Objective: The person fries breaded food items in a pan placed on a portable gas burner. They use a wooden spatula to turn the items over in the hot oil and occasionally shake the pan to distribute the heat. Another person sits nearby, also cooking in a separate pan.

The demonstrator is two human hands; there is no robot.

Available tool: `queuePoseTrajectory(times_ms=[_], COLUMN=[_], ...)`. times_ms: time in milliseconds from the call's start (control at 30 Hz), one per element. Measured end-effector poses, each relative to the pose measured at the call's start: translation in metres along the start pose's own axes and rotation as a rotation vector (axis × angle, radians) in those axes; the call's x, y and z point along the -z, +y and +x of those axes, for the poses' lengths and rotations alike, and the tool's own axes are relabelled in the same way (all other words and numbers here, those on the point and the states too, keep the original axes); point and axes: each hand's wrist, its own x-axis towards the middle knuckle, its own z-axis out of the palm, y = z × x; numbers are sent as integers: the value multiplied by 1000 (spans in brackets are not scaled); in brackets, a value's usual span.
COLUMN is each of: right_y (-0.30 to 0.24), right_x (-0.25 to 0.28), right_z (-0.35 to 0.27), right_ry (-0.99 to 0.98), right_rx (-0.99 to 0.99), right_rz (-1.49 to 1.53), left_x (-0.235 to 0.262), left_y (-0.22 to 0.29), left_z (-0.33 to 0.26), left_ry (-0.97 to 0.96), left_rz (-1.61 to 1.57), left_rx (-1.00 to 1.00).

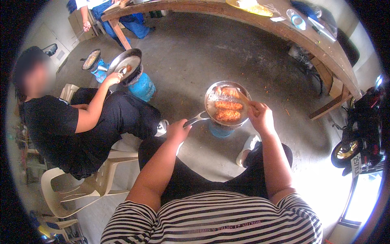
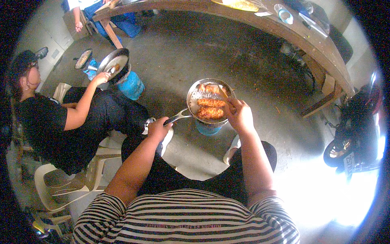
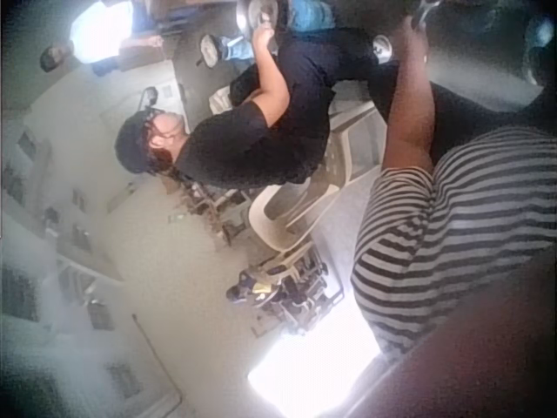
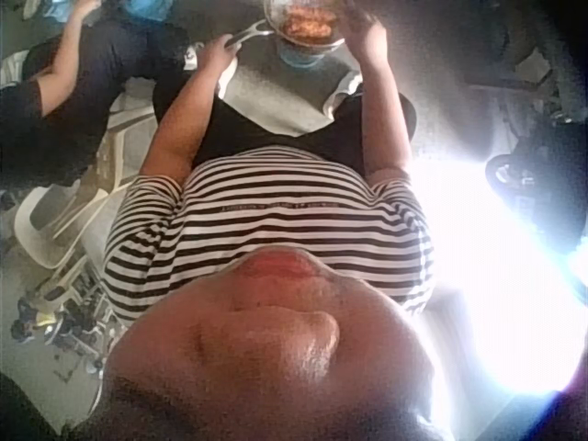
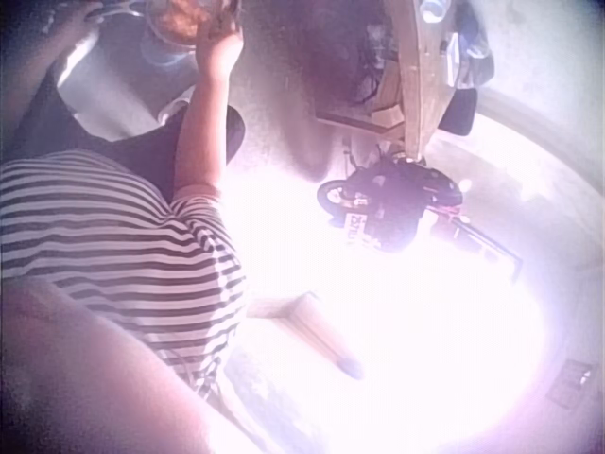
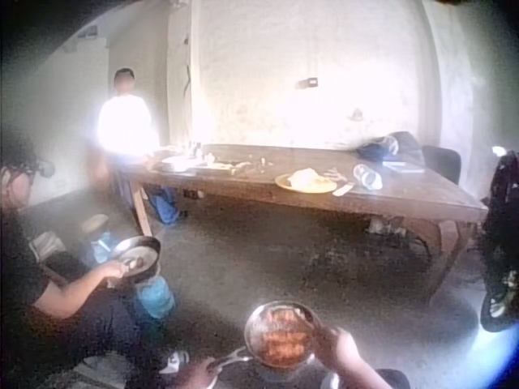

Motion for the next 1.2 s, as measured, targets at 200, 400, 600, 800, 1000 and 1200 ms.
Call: queuePoseTrajectory(times_ms=[200, 400, 600, 800, 1000, 1200], right_y=[7, 15, 27, 38, 38, 38], right_x=[-12, -12, -28, -27, -25, -17], right_z=[4, 6, 5, 7, 8, 9], right_ry=[-16, 32, 34, -15, -23, 16], right_rx=[-17, -10, -42, -53, -145, -220], right_rz=[-3, 66, 65, 117, 176, 229], left_x=[-1, -7, -6, -6, -7, -7], left_y=[-1, -7, -5, -3, -7, -6], left_z=[1, 2, 2, 1, 3, 4], left_ry=[-31, 8, 26, 17, 12, -44], left_rz=[13, 12, -13, 32, -19, -21], left_rx=[6, -5, -4, 13, -15, 14])
